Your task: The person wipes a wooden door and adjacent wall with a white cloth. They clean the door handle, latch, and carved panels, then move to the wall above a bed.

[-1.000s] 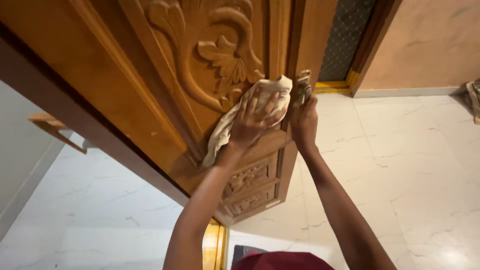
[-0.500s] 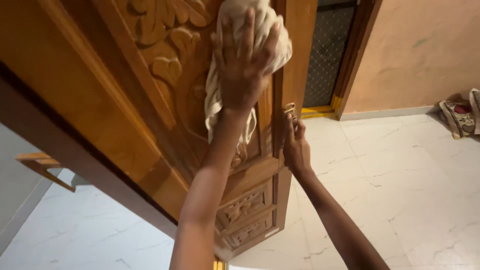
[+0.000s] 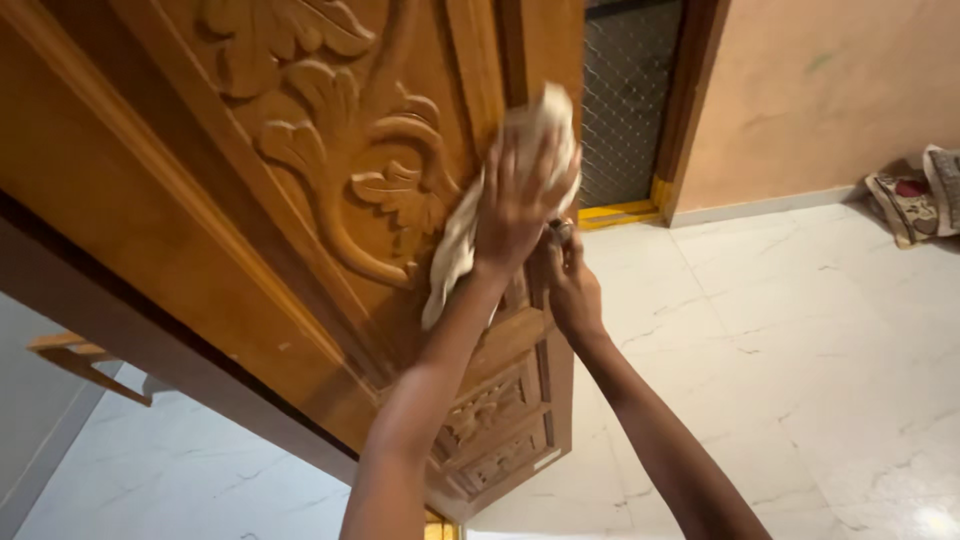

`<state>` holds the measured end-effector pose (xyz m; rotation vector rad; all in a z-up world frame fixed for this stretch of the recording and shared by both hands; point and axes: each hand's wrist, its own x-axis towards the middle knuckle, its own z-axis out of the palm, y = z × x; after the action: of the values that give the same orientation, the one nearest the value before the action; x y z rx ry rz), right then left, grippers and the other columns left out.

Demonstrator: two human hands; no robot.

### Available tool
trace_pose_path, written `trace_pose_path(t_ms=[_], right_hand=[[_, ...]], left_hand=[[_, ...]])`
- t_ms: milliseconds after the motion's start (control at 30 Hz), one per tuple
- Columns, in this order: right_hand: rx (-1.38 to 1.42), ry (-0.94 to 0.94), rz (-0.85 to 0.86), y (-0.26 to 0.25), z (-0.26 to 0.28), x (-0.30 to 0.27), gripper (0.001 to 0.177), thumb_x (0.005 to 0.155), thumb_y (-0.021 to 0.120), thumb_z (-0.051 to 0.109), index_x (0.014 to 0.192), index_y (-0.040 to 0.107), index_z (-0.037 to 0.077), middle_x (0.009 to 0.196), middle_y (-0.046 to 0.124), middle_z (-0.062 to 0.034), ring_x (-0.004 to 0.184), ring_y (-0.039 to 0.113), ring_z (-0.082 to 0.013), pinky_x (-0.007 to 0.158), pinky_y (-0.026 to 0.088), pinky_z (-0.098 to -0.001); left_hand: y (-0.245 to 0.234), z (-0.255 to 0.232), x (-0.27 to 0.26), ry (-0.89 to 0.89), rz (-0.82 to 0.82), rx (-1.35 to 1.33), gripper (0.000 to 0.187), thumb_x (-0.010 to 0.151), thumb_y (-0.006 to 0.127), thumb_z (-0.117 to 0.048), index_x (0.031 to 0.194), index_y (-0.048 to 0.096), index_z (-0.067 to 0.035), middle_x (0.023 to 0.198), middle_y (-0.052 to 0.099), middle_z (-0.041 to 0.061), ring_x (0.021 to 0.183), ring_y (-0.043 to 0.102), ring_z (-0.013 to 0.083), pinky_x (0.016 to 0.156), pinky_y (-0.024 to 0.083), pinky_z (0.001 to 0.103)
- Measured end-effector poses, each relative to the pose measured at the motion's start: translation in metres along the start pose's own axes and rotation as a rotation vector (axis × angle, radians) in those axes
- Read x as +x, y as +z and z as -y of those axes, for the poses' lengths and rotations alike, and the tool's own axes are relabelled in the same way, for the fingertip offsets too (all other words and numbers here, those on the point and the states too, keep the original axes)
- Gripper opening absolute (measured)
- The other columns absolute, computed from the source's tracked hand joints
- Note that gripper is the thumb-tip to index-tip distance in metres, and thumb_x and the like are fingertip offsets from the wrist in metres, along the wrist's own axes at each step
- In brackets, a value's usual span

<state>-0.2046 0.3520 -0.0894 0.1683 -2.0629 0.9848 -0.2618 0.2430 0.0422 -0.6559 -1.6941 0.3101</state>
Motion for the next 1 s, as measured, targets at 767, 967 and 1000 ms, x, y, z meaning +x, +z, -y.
trace_pose_path(t_ms=[767,967,1000], right_hand=[[-0.408,-0.106,0.028,0.012,-0.015,-0.014,0.062,0.080,0.062,-0.004,0.140,0.053,0.008,0.149,0.045,-0.0202,0.079,0.068,-0.0379,0.063,0.057,-0.0464],[-0.437,-0.149,-0.002,0.023,-0.040,-0.018,0.056,0.082,0.064,0.001,0.138,0.058,0.002,0.127,0.052,-0.0168,0.080,0.068,-0.0362,0.062,0.056,-0.0463],[-0.427,-0.141,-0.006,0.023,-0.042,-0.022,0.046,0.086,0.064,0.003,0.132,0.059,0.005,0.130,0.053,-0.0164,0.080,0.068,-0.0357,0.062,0.056,-0.0459]], left_hand=[[-0.009,-0.014,-0.027,0.041,0.057,-0.122,0.066,0.103,0.070,-0.015,0.160,0.037,-0.026,0.169,0.030,0.014,0.153,0.032,0.0413,0.130,0.030,0.053],[-0.011,-0.028,-0.081,-0.004,0.137,-0.208,0.061,0.106,0.059,-0.022,0.160,0.034,-0.036,0.170,0.030,0.007,0.156,0.033,0.0294,0.129,0.023,0.052],[-0.013,-0.027,-0.087,-0.028,0.128,-0.214,0.061,0.105,0.060,-0.022,0.159,0.034,-0.036,0.169,0.030,0.007,0.156,0.033,0.0299,0.129,0.023,0.053]])
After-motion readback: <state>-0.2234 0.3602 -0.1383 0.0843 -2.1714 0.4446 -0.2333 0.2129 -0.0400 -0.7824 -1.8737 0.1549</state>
